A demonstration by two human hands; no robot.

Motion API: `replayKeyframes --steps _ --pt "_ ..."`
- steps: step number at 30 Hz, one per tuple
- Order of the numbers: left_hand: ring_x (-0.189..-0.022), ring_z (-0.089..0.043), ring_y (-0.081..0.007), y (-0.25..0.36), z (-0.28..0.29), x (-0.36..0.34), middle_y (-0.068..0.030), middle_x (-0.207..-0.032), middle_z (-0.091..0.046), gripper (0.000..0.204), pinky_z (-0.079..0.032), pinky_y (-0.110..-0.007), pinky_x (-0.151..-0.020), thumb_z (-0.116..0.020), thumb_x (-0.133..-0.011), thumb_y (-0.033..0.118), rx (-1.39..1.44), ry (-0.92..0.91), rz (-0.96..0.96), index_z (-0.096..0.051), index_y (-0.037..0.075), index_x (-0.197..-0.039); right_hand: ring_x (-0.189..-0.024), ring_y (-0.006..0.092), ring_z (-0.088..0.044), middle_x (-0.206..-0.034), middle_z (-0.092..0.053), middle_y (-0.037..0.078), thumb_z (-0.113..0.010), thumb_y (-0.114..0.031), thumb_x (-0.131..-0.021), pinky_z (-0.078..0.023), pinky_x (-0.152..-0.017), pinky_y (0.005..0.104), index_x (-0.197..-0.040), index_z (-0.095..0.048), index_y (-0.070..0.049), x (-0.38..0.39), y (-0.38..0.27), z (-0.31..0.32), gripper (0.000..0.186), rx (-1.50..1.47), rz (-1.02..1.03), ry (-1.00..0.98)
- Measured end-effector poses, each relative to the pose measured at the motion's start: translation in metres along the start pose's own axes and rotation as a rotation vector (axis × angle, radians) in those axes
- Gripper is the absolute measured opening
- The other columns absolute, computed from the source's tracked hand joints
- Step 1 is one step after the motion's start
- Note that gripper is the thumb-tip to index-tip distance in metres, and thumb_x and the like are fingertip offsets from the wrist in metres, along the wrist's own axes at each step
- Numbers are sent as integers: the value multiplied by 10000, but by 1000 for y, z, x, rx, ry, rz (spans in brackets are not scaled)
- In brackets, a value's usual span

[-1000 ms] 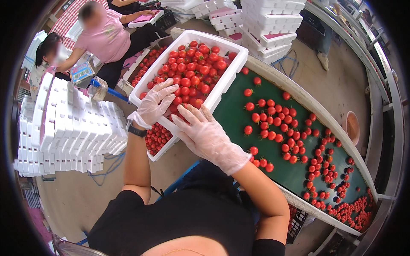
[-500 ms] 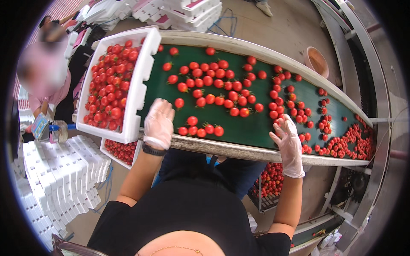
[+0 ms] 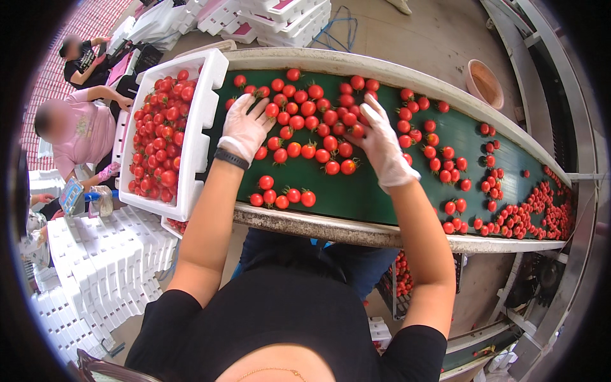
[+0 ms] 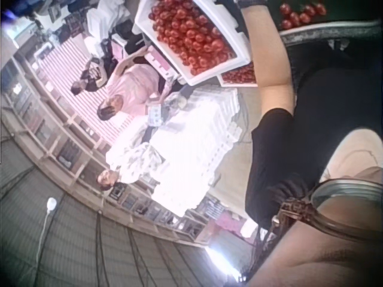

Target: The person sorts tomatoes on a conveyor belt by hand, selecting specific tomatoes and placing them into white bins while other workers perform similar tasks in the background.

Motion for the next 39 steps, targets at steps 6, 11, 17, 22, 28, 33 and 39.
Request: replayKeyframes --steps 6,11,17,22,28,33,39 --pt "-956 -575 -217 -20 -32 -30 -69 -1032 -616 285 -451 -353 -916 -651 -820 250 104 -117 -116 -576 92 -1044 -1161 121 -466 -1303 -491 22 -604 -242 -871 -354 -978 282 -1309 -472 -116 -44 23 -42 475 84 193 85" --pt "-1042 -566 -216 -27 -63 -20 -48 -1126 -602 401 -444 -386 -945 -628 -827 394 -77 -95 -13 -577 129 -1123 -1144 135 -480 -1272 -517 46 -590 -174 -881 -359 -1005 280 -1293 -479 -56 -57 32 -75 443 -42 289 0" --pt "-1005 -576 -192 -34 -66 -20 -40 -1089 -613 351 -458 -344 -914 -590 -846 367 7 -91 -196 -592 123 -1099 -1131 127 -497 -1248 -542 48 -575 -143 -893 -373 -1000 273 -1229 -539 -53 -56 36 -100 349 -222 346 -89" --pt "-926 -603 -172 -33 -72 13 -23 -1026 -628 262 -482 -322 -862 -581 -865 320 178 -128 -149 -597 132 -1046 -1094 119 -523 -1193 -581 41 -587 -137 -889 -385 -979 266 -1173 -585 -51 -24 36 -117 296 -199 315 47" --pt "-1091 -518 -158 15 -94 86 -44 -1205 -531 443 -435 -329 -928 -520 -906 373 35 -117 -553 -490 107 -1259 -1056 129 -537 -1129 -601 26 -575 -136 -897 -407 -957 288 -1126 -602 -54 36 -12 -188 244 -262 320 -52" --pt "-1014 -567 -184 104 -83 134 -65 -1107 -587 342 -470 -356 -871 -470 -937 342 69 -113 -700 -540 77 -1140 -1060 120 -508 -1111 -596 31 -557 -190 -898 -363 -960 270 -1127 -599 -45 27 -12 -273 275 -198 363 -392" --pt "-1149 -482 -196 192 33 137 -112 -1182 -553 332 -321 -319 -1031 -514 -920 236 -521 76 -910 -532 3 -1155 -1036 150 -547 -1088 -617 38 -586 -205 -876 -366 -954 299 -1107 -618 -45 -5 18 -321 283 -23 256 -470"
Point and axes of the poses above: each hand's wrist, its own x-axis away from the middle knuckle, its own z-axis out of the back of the hand, y = z × x, the point moved 2 cm from there along -x, towards the middle knuckle
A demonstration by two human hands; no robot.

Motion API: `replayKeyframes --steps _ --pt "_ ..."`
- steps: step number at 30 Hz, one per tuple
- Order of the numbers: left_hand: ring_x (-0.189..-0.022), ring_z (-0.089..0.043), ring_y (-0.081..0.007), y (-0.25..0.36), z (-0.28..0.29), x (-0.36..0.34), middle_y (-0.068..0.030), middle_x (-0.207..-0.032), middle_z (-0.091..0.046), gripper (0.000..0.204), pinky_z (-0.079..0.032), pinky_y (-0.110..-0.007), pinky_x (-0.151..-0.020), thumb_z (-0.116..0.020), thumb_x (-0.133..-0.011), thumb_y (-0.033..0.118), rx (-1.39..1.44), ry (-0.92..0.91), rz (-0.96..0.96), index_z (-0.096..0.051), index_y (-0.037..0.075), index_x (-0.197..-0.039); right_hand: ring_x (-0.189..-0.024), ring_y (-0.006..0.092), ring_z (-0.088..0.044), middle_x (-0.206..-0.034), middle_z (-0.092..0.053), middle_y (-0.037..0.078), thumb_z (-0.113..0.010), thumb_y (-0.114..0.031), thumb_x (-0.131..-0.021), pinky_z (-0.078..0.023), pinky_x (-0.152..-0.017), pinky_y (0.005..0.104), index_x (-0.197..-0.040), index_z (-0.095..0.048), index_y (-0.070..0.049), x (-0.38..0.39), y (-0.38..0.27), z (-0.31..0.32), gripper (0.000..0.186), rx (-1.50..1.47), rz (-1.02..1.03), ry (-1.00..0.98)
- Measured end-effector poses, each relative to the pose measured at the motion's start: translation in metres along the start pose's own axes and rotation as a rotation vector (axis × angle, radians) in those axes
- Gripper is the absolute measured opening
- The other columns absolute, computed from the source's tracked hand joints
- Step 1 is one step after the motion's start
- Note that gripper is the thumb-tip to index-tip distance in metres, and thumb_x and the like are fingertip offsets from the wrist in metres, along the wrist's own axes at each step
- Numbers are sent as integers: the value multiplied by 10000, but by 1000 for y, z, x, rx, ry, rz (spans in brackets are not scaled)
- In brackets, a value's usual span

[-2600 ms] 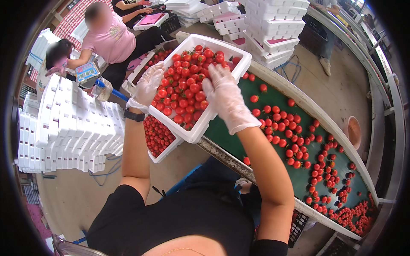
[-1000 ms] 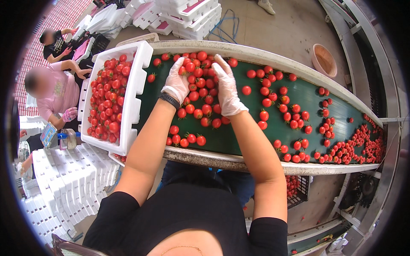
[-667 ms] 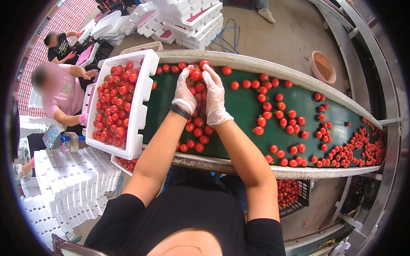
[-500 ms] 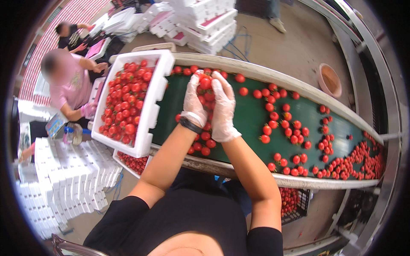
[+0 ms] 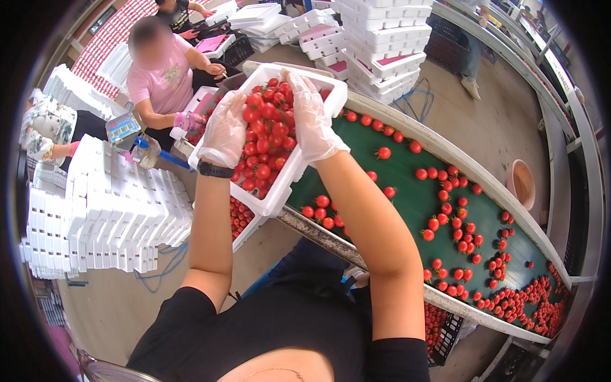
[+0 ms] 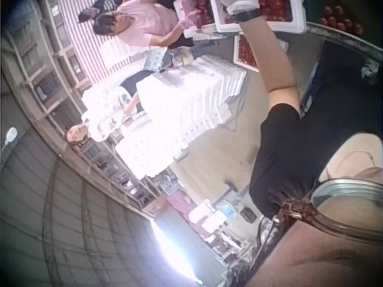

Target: The person sorts tomatoes on a conveyor belt by hand, selecting specific tomatoes and placing them into white bins while other workers perform similar tasks in the background.

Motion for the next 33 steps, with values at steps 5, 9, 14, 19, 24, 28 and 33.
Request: replayKeyframes --steps 5,9,14,19,24,28,33 --pt "-1272 -385 -191 -2 46 15 -131 -1318 -466 457 -283 -303 -1066 -492 -939 249 -66 51 -74 -434 -38 -1290 -1265 458 -329 -1356 -419 198 -490 -335 -906 -252 -1077 467 -1300 -485 -160 -5 39 20 431 1284 372 -138" --pt "-1247 -416 -188 6 42 36 -109 -1304 -488 419 -311 -308 -1052 -436 -964 255 -108 147 -47 -458 -9 -1289 -1308 422 -274 -1386 -394 160 -446 -370 -905 -205 -1084 504 -1362 -398 -177 49 44 -3 499 1680 312 -438" --pt "-1130 -513 -169 3 24 44 -93 -1174 -580 288 -391 -293 -976 -491 -938 139 -555 -63 -278 -558 16 -1189 -1278 429 -312 -1359 -413 121 -508 -344 -860 -228 -1064 533 -1311 -460 -186 111 44 -18 481 1576 437 -667" --pt "-1214 -441 -322 -17 -4 20 -176 -1271 -511 393 -282 -379 -1050 -431 -931 317 -1105 -576 -361 -566 79 -1214 -1308 384 -292 -1378 -408 42 -494 -319 -871 -186 -1078 540 -1276 -490 -188 95 36 5 426 1682 530 -626" --pt "-1239 -422 -287 -27 -21 -34 -162 -1294 -494 389 -290 -350 -1063 -479 -930 260 -1196 -718 -377 -514 38 -1248 -1274 422 -325 -1329 -463 87 -530 -197 -857 -274 -1066 483 -1243 -521 -141 89 6 19 391 1506 456 -597" --pt "-1153 -508 -201 -32 -27 -63 -109 -1203 -568 308 -373 -294 -1000 -477 -947 182 -1025 -763 -288 -545 9 -1192 -1193 446 -412 -1234 -535 129 -577 -85 -814 -387 -996 451 -1198 -550 -114 108 -33 46 386 1350 482 -599" --pt "-1068 -533 -129 -1 -11 -59 -48 -1128 -604 271 -383 -249 -958 -460 -935 104 -400 -451 -99 -565 12 -1167 -1160 341 -475 -1216 -536 159 -587 -112 -833 -403 -971 403 -1214 -535 -98 158 -91 127 385 1423 226 -202"
Point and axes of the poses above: each hand's wrist, its own x-axis away from the middle knuckle, its own z-axis out of the back of the hand, y = z × x, the point moved 2 cm from there along -x, towards the middle knuckle
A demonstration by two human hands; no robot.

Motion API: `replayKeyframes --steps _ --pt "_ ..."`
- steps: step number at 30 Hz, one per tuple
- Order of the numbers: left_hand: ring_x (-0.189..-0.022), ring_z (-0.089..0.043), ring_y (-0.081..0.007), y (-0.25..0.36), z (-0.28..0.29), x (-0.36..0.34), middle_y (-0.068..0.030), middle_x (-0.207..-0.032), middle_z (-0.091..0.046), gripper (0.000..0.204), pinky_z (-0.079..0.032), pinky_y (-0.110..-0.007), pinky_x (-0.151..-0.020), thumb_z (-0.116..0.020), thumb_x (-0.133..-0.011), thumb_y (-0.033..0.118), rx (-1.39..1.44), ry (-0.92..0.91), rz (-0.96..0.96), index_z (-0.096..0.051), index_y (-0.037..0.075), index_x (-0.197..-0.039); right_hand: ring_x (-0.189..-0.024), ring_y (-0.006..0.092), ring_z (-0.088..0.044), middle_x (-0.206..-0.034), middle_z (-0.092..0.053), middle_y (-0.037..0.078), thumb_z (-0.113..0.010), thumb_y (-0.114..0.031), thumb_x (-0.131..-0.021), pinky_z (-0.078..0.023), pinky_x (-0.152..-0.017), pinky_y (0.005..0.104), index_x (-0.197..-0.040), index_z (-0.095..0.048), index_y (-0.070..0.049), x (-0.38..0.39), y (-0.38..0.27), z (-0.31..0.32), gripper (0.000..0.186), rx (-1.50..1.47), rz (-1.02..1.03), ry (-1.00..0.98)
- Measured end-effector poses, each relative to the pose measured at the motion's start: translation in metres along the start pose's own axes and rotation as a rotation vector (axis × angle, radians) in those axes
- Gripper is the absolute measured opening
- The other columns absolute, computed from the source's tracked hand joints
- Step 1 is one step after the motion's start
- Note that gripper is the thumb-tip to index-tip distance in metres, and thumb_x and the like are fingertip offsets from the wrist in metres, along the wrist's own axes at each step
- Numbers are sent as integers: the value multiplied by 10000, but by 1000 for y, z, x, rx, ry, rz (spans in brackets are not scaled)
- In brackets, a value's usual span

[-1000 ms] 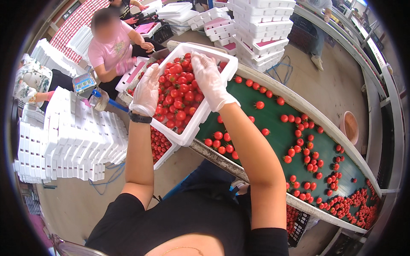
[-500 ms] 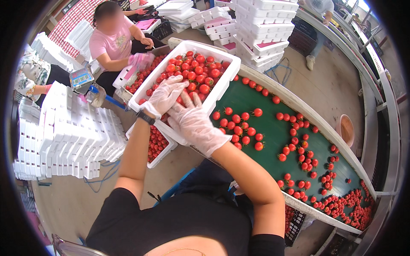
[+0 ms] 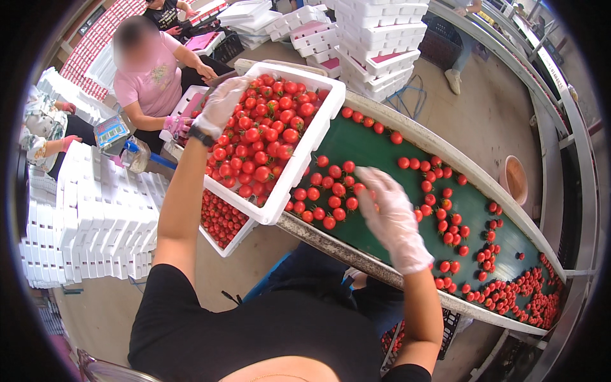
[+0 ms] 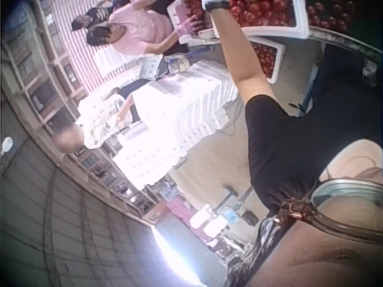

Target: The person sorts tomatoes on a conveyor belt by hand, selecting specific tomatoes and placing them into white bins while other workers perform similar tasks in the background.

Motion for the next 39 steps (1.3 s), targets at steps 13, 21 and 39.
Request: replayKeyframes --steps 13,21,39 --pt "-1245 -356 -441 46 -209 172 -238 -1306 -437 491 -287 -514 -1035 -607 -809 289 -916 -88 -108 -508 81 -1243 -1209 251 -455 -1255 -526 123 -521 -69 -890 -322 -1039 352 -1200 -575 -77 140 42 64 315 128 -506 205" --pt "-1187 -384 -426 39 -233 150 -260 -1369 -288 752 -379 -440 -980 -625 -778 406 -686 -375 302 -317 88 -1386 -1204 289 -414 -1318 -407 157 -514 -273 -926 -315 -1023 372 -1404 -341 -135 187 66 96 527 218 -1080 102" --pt "-1041 -514 -368 50 -342 143 -200 -1141 -410 746 -445 -363 -930 -673 -650 77 -185 -642 427 -381 130 -1335 -1043 150 -524 -1172 -542 62 -628 -114 -861 -437 -904 279 -1221 -515 -100 109 83 -11 378 -979 -804 405"
Point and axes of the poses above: each hand's wrist, its own x-axis away from the middle knuckle, its own z-axis out of the back of the hand, y = z × x, the point moved 2 cm from there along -x, towards the middle knuckle
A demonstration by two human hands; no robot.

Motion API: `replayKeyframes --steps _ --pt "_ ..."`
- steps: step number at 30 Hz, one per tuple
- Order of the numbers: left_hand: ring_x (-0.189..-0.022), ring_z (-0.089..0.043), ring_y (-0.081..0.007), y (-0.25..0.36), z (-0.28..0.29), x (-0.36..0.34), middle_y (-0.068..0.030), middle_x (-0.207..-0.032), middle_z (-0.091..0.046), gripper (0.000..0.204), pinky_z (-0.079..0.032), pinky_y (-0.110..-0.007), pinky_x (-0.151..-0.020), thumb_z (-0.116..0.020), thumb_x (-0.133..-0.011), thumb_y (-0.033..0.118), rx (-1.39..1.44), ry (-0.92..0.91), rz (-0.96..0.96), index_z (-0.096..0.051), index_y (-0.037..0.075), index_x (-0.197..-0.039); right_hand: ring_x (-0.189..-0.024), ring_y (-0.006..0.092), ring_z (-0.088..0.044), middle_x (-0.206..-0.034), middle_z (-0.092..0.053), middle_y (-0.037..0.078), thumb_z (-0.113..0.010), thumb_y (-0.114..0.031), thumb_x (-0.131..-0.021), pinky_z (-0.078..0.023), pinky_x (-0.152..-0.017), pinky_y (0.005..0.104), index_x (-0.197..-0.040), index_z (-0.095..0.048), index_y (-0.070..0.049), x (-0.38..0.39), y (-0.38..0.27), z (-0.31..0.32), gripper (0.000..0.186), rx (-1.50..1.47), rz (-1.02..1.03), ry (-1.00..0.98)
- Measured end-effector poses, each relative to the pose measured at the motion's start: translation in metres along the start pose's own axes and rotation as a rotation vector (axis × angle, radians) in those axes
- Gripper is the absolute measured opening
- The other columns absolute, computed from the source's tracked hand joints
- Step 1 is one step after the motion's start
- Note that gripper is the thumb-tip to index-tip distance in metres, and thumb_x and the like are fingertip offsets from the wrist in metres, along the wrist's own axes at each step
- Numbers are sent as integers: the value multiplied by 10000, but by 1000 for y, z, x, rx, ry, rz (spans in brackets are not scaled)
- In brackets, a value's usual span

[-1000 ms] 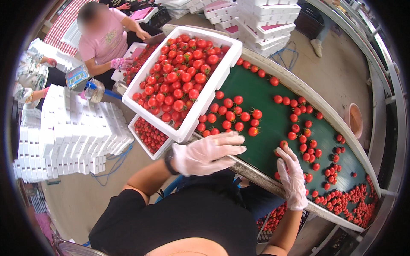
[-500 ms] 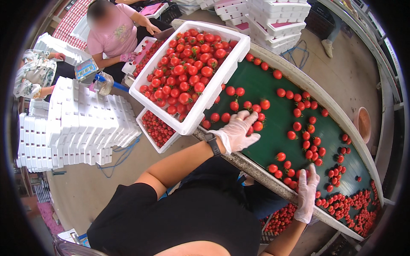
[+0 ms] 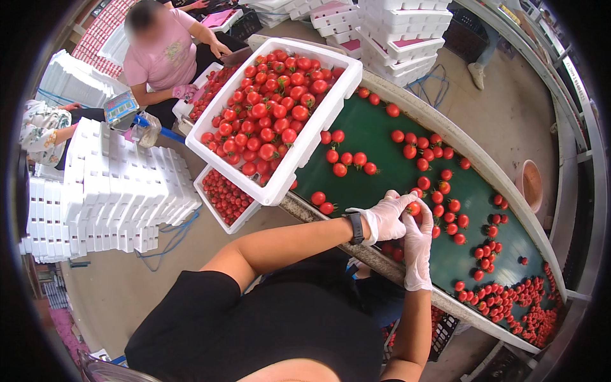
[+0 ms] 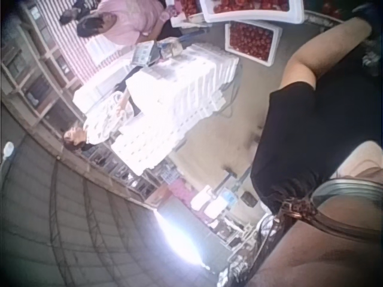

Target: The person sorts tomatoes on a conveyor belt by hand, selecting specific tomatoes and placing them into white bins while other workers perform similar tasks in the background.

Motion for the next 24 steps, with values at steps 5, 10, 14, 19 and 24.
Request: replayKeyframes --steps 5,10,14,19,24 --pt "-913 -525 -281 10 12 -9 -161 -1046 -432 585 -462 -319 -790 -634 -748 41 159 338 -352 -405 102 -1283 -998 131 -550 -1127 -571 60 -622 -25 -837 -454 -865 263 -1205 -524 -89 0 -58 -41 387 36 244 60" --pt "-896 -520 -329 46 122 56 -194 -1066 -423 663 -456 -353 -786 -613 -736 9 -68 651 -475 -367 91 -1347 -950 128 -564 -1102 -574 68 -599 -32 -844 -473 -828 263 -1244 -485 -82 -10 -116 -125 419 122 250 -188" --pt "-1017 -484 -327 28 190 97 -209 -1120 -447 593 -423 -353 -876 -568 -772 10 -198 937 -590 -379 39 -1334 -716 70 -540 -937 -599 32 -601 -138 -863 -448 -621 210 -1211 -542 -104 -29 -129 -212 354 160 121 -381" --pt "-1255 -404 -225 -39 249 127 -193 -1336 -421 466 -335 -312 -1040 -517 -914 89 -36 936 -447 -370 2 -1347 -1090 124 -497 -1199 -532 32 -539 -190 -898 -424 -908 300 -1265 -508 -103 -49 -131 -271 378 106 62 -631" --pt "-1141 -486 -149 -112 292 176 -90 -1265 -494 353 -357 -278 -1020 -459 -925 -11 216 984 -403 -461 13 -1277 -1205 151 -430 -1308 -457 49 -472 -214 -926 -377 -988 358 -1266 -502 -77 -34 -136 -256 367 219 262 -685"
Point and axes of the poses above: each hand's wrist, its own x-axis away from the middle knuckle, its own z-axis out of the back of the hand, y = z × x, the point moved 2 cm from there along -x, towards the middle knuckle
